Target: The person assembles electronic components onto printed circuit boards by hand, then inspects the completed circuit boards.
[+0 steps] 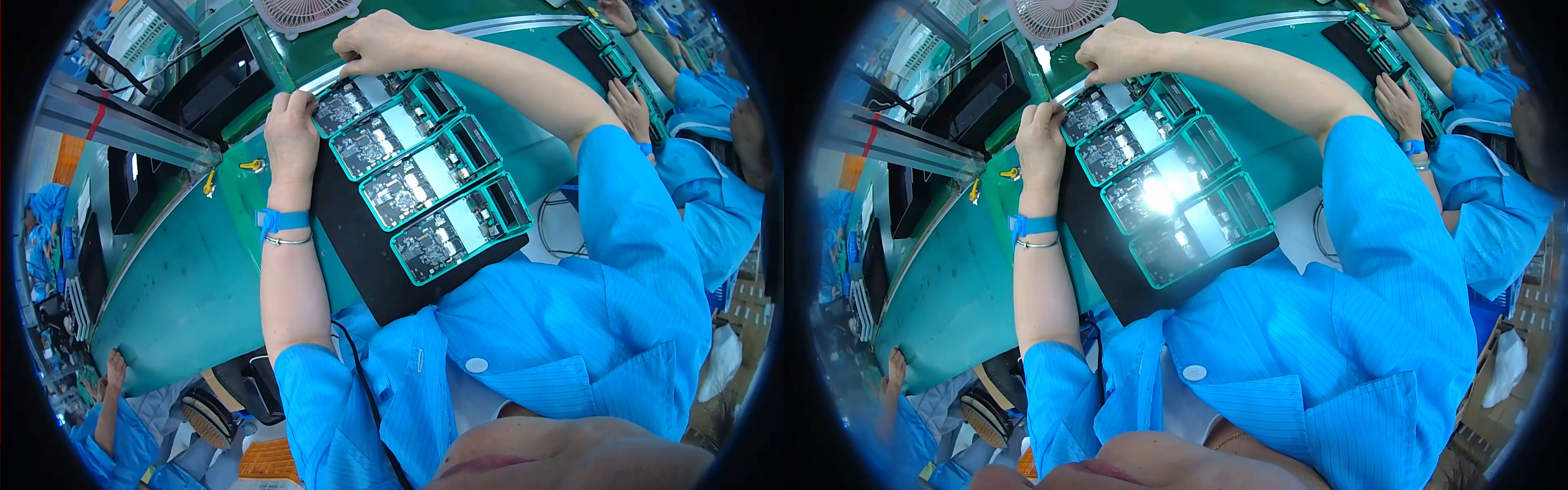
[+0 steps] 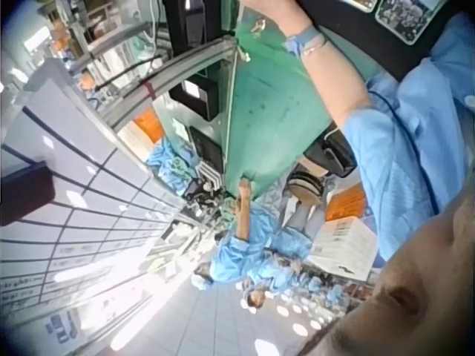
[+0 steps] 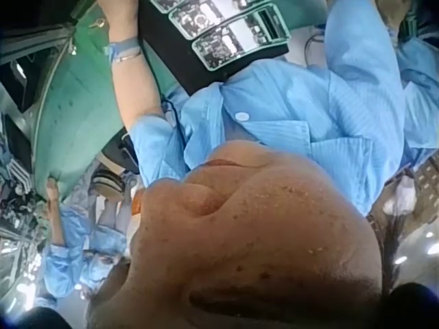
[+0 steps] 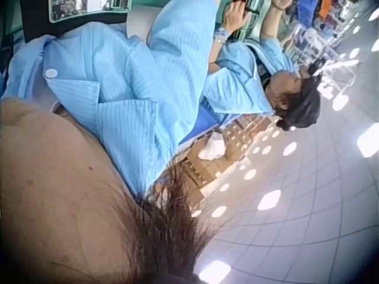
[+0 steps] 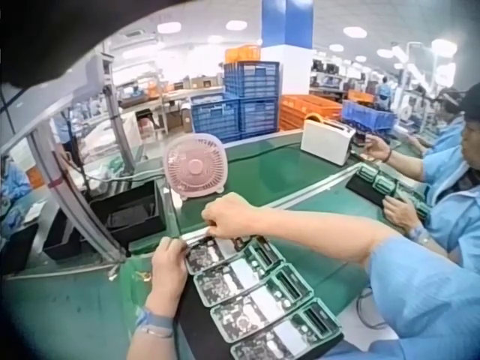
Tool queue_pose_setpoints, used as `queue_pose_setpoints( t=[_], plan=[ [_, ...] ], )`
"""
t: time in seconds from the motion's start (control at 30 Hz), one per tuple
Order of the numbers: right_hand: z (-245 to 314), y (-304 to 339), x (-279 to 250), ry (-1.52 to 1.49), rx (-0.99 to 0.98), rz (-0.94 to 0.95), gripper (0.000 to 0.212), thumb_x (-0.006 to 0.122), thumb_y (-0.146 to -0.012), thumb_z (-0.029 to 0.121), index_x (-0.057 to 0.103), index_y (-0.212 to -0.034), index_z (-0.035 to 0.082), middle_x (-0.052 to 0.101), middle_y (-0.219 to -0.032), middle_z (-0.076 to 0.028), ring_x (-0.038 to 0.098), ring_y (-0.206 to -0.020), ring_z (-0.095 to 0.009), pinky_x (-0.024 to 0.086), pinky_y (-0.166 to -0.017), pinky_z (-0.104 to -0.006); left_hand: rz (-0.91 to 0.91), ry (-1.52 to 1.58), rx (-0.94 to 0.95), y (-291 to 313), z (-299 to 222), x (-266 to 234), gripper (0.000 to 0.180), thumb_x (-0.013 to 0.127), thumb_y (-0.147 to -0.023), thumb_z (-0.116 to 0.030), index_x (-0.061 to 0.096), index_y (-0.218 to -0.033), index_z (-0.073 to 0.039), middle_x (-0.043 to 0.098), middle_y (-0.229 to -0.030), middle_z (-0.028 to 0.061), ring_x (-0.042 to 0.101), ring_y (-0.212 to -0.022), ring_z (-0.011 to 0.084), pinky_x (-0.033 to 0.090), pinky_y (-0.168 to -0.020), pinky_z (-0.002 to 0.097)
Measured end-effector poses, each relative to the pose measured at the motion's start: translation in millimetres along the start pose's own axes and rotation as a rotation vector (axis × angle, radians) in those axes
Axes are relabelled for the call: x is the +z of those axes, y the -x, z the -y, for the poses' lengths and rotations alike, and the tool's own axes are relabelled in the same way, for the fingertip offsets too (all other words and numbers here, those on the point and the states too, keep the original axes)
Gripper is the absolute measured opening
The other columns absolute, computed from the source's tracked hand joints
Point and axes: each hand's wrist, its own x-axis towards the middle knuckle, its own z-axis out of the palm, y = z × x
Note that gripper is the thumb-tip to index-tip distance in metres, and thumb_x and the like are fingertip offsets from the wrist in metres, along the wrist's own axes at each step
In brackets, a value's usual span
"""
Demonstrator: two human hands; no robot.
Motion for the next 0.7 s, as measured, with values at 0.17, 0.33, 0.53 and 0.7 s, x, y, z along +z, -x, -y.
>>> queue_pose_setpoints(
  t=[0.17, 0.33, 0.53, 0.7],
  plan=[
    [1, -2, 3, 0.016, 0.012, 0.028, 0.032, 0.076, -0.080, 0.042, 0.068, -0.078, 0.011, 0.069, -0.074, -0.006, 0.070, -0.075, -0.027, 0.053, -0.066, -0.0415, -0.002, -0.010, 0.061, -1, 4, 0, 0.008, 0.069, -0.082, 0.000, 0.064, -0.087, -0.005, 0.060, -0.090, 0.0122, 0.063, -0.081, 0.0337, 0.052, -0.071, 0.0435],
    [3, -5, 11, 0.035, -0.007, 0.036, 0.034, 0.076, -0.080, 0.044, 0.068, -0.078, 0.011, 0.068, -0.071, -0.006, 0.070, -0.071, -0.027, 0.053, -0.064, -0.0410, -0.024, 0.014, 0.095, 0, 6, -1, 0.008, 0.069, -0.080, 0.002, 0.065, -0.085, -0.004, 0.060, -0.089, 0.0119, 0.064, -0.082, 0.0327, 0.052, -0.072, 0.0423],
    [6, -5, 12, 0.039, -0.026, 0.055, 0.035, 0.076, -0.081, 0.046, 0.067, -0.079, 0.012, 0.068, -0.071, -0.006, 0.070, -0.072, -0.027, 0.052, -0.063, -0.0409, -0.011, 0.000, 0.089, 1, 6, -4, 0.008, 0.069, -0.079, 0.002, 0.066, -0.084, -0.003, 0.060, -0.089, 0.0121, 0.064, -0.082, 0.0326, 0.053, -0.071, 0.0422],
    [7, -4, 12, 0.038, -0.030, 0.066, 0.034, 0.076, -0.082, 0.045, 0.067, -0.081, 0.012, 0.068, -0.073, -0.005, 0.070, -0.073, -0.027, 0.052, -0.064, -0.0412, -0.007, 0.005, 0.078, 3, 5, -4, 0.007, 0.069, -0.080, 0.002, 0.067, -0.084, -0.004, 0.060, -0.089, 0.0124, 0.064, -0.082, 0.0330, 0.053, -0.071, 0.0426]
  ],
)
